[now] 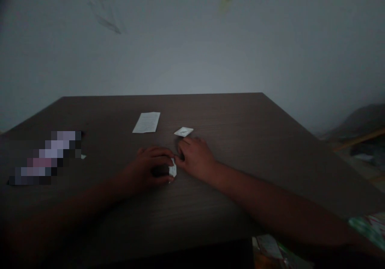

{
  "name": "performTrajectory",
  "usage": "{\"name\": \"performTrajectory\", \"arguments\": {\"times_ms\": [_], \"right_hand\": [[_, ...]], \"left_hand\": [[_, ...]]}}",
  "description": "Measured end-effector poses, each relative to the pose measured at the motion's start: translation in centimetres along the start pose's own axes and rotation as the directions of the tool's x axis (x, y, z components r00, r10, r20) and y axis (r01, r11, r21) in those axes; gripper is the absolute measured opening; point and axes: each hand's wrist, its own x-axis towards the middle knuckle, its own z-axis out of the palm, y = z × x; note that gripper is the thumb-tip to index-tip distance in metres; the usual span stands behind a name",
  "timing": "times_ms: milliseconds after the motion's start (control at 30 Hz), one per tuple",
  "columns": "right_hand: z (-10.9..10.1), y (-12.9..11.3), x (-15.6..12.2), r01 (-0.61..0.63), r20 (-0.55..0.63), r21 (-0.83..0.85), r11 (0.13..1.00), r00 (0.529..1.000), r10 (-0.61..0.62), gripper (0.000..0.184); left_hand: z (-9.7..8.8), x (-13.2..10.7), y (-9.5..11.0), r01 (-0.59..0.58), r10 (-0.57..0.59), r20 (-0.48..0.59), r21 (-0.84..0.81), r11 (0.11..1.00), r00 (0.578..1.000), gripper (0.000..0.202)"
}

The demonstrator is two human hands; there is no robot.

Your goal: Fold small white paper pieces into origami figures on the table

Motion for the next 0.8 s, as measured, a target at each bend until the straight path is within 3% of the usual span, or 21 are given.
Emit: {"name": "performTrajectory", "arguments": {"times_ms": [267, 800], "right_hand": [[-1.4, 0.2, -1.2, 0.056, 0.071, 0.056, 0.997, 0.996, -0.060, 0.014], [-1.7, 0.2, -2.5, 0.050, 0.154, 0.191, 0.980, 0.985, -0.080, 0.023]], "left_hand": [[-0.9, -0.9, 0.2, -0.016, 0.018, -0.027, 0.095, 0.995, 0.999, 0.026], [-0.4, -0.3, 2.1, 0.026, -0.017, -0.067, 0.124, 0.992, 0.998, 0.016]]}}
